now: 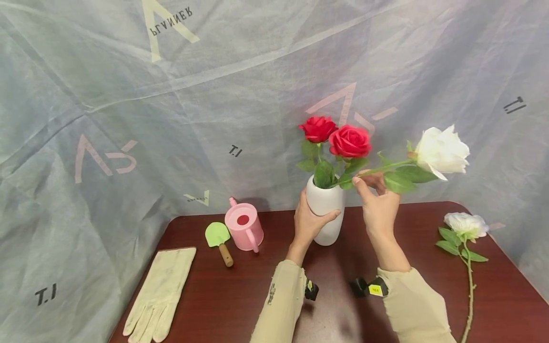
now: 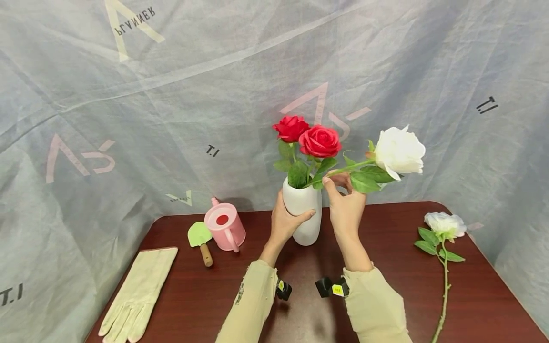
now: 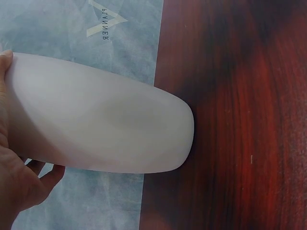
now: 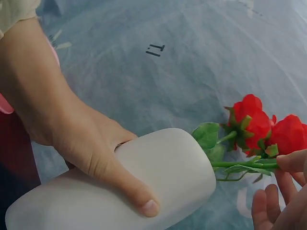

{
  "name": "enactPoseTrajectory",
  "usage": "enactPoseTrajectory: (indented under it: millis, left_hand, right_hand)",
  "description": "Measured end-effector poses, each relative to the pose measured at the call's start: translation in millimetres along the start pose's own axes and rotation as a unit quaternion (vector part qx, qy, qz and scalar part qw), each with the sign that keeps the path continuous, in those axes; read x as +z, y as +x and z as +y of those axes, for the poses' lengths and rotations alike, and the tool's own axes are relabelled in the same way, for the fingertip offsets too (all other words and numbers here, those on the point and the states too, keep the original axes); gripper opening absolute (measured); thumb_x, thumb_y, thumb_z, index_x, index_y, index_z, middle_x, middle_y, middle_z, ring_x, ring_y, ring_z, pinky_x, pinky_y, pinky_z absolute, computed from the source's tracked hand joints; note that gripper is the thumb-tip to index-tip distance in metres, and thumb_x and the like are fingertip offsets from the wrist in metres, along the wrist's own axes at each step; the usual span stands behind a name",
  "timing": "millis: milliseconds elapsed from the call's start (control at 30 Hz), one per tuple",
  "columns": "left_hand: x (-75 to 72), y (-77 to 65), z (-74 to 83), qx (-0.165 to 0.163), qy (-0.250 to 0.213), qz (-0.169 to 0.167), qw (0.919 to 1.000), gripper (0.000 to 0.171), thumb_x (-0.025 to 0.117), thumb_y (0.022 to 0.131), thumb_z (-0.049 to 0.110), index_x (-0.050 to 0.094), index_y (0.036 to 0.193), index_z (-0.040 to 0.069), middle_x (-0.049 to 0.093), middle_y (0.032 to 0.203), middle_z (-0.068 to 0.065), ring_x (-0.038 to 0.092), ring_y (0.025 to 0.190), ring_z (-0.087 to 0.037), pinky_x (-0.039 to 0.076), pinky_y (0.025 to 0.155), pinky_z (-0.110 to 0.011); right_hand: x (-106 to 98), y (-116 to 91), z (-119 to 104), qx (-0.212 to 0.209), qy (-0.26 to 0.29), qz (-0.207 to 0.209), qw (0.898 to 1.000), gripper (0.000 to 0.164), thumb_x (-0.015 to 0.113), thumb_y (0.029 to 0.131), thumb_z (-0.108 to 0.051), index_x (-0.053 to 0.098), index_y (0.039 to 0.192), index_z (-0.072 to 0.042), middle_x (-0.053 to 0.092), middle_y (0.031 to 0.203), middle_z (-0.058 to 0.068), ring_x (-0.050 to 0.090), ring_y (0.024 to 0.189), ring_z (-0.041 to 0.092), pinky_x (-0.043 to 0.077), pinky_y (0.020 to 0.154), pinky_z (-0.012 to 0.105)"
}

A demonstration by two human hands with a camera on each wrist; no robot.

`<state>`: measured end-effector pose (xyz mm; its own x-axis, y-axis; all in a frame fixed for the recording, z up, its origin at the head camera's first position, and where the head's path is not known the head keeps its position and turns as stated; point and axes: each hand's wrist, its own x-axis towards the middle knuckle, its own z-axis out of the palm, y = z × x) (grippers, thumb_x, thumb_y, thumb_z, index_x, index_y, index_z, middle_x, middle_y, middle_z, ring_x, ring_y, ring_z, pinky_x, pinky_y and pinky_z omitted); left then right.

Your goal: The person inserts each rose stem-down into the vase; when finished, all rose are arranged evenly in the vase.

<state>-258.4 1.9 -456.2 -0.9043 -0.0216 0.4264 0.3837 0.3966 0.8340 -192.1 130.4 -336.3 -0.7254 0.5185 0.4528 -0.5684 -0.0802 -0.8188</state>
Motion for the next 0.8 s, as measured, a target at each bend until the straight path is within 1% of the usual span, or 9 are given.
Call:
enactPoseTrajectory:
  millis: [100,200,300,367,433,533,633,767,800]
  left_hand:
    - [0.1,-0.2,-0.1,0.003,-0.003,0.001,1.0000,0.099,0.084,0.059,0.048,0.031,0.141,0.035,0.053,0.119,0.011,0.053,0.100,-0.008,0.045,0.080,-0.033]
    - [-0.4,-0.7,0.2,0.003,0.000,-0.001,1.0000,0.098,0.083,0.060,0.048,0.030,0.142,0.034,0.052,0.121,0.011,0.053,0.101,-0.009,0.045,0.080,-0.034]
    - [-0.7,-1.1,0.6,0.003,0.003,-0.003,1.0000,0.099,0.083,0.060,0.049,0.029,0.142,0.033,0.051,0.122,0.010,0.053,0.101,-0.009,0.045,0.080,-0.035]
    - [-0.6,-1.3,0.4,0.002,0.005,-0.003,1.0000,0.100,0.082,0.061,0.050,0.028,0.143,0.033,0.051,0.122,0.010,0.053,0.102,-0.010,0.045,0.081,-0.035]
    - [-0.1,-1.6,0.1,0.000,0.005,-0.003,1.0000,0.101,0.082,0.061,0.051,0.028,0.143,0.033,0.051,0.123,0.009,0.052,0.103,-0.010,0.045,0.081,-0.035]
    - [1.1,-1.8,-0.7,-0.001,0.007,-0.003,1.0000,0.101,0.082,0.061,0.051,0.028,0.143,0.033,0.051,0.123,0.010,0.052,0.103,-0.009,0.045,0.082,-0.035]
    - [2.0,-1.2,-1.1,0.003,0.008,-0.001,1.0000,0.101,0.083,0.060,0.051,0.029,0.143,0.033,0.052,0.123,0.010,0.053,0.103,-0.009,0.045,0.082,-0.034]
    - [0.7,0.2,-0.4,0.003,0.008,-0.004,1.0000,0.101,0.084,0.059,0.049,0.029,0.143,0.034,0.051,0.124,0.011,0.052,0.105,-0.008,0.045,0.083,-0.033]
    - [0.3,0.5,-0.3,0.002,0.007,-0.004,1.0000,0.101,0.084,0.059,0.049,0.029,0.143,0.034,0.051,0.124,0.011,0.052,0.105,-0.008,0.044,0.084,-0.034]
  right_hand:
    - [1,2,8,-0.007,-0.067,-0.004,0.998,0.033,0.069,0.078,0.005,0.056,0.107,-0.008,0.061,0.078,0.000,0.057,0.076,0.013,0.042,0.066,0.024]
    - [3,5,14,-0.015,-0.125,-0.011,0.992,0.027,0.069,0.079,0.001,0.059,0.102,-0.008,0.061,0.077,-0.001,0.056,0.075,0.010,0.041,0.065,0.024]
    - [6,8,18,-0.029,-0.175,-0.017,0.984,0.020,0.069,0.079,-0.001,0.061,0.097,-0.004,0.063,0.078,0.002,0.055,0.073,0.008,0.041,0.067,0.024]
    - [7,10,20,-0.033,-0.198,-0.022,0.979,0.021,0.068,0.079,-0.001,0.061,0.099,-0.003,0.064,0.080,0.005,0.056,0.073,0.007,0.042,0.068,0.025]
    - [8,11,22,-0.027,-0.212,-0.028,0.977,0.023,0.069,0.079,-0.002,0.060,0.100,-0.005,0.064,0.081,0.005,0.055,0.075,0.005,0.042,0.069,0.025]
    - [6,11,24,-0.022,-0.209,-0.035,0.977,0.021,0.069,0.079,-0.003,0.061,0.099,-0.004,0.064,0.080,0.005,0.055,0.075,0.006,0.041,0.068,0.024]
    - [3,10,21,-0.021,-0.179,-0.031,0.983,0.017,0.069,0.080,-0.003,0.061,0.096,-0.001,0.063,0.078,0.003,0.054,0.073,0.009,0.041,0.064,0.022]
    - [3,8,-2,-0.015,-0.122,-0.011,0.992,0.015,0.068,0.081,-0.001,0.062,0.095,0.001,0.063,0.078,-0.002,0.055,0.072,0.009,0.040,0.061,0.022]
    - [2,9,-5,-0.014,-0.101,-0.005,0.995,0.014,0.068,0.081,0.001,0.063,0.093,0.001,0.063,0.079,-0.002,0.056,0.073,0.010,0.041,0.062,0.022]
